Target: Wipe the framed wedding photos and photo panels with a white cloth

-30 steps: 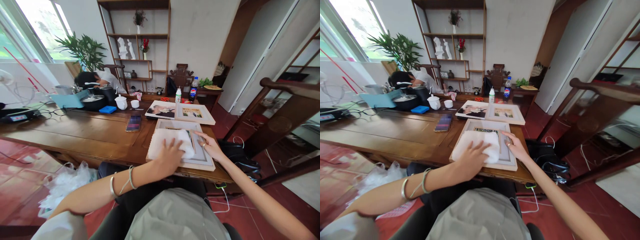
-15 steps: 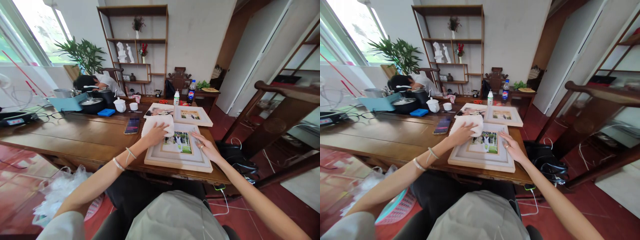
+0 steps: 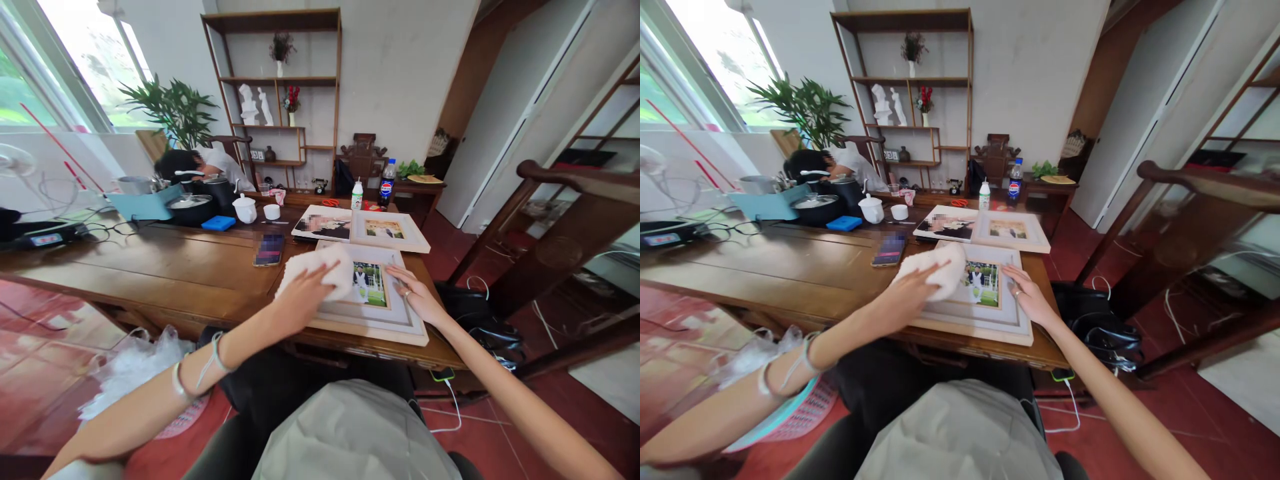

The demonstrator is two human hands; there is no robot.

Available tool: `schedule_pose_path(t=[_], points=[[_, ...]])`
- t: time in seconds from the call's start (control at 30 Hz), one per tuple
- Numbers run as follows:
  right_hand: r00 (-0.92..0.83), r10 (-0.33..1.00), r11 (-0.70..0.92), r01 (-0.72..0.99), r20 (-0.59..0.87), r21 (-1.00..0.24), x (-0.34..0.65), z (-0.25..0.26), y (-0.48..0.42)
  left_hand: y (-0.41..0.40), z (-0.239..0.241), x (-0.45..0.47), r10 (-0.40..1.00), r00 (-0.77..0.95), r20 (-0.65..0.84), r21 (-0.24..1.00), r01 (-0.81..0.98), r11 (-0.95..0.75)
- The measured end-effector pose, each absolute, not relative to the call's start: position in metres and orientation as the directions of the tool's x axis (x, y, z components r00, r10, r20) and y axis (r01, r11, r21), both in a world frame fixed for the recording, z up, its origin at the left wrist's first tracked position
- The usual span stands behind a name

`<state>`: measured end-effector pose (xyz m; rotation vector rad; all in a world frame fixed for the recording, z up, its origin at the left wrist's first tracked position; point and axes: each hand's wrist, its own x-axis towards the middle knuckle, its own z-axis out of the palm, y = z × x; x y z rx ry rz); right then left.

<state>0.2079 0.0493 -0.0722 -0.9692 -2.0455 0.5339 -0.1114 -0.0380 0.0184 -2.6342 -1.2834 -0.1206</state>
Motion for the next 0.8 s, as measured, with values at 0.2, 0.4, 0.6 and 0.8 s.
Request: schedule_pose_path(t=[0.2,0.4,0.6,0.8], points=[[-0.409,0.777,0.628,0.454,0.478,-0.632,0.208,-0.072,0.049,0.053,0.011,-0.123,0.721,0.663,0.204,-0.219,0.748,-0.626],[-0.411,0.779,0.626,0.469,0.473,-0.623,0.208,-0.073,0.048,0.083,-0.014,-0.104,0.711,0.661,0.239,-0.208,0.75,-0.628],[-0.415,0.781,0.624,0.476,0.466,-0.62,0.208,-0.072,0.048,0.079,-0.01,-0.093,0.73,0.661,0.175,-0.248,0.747,-0.617],[-0.417,0.775,0.631,0.482,0.475,-0.608,0.208,-0.073,0.047,-0.005,-0.002,-0.085,0.65,0.757,0.058,-0.187,0.648,-0.738]])
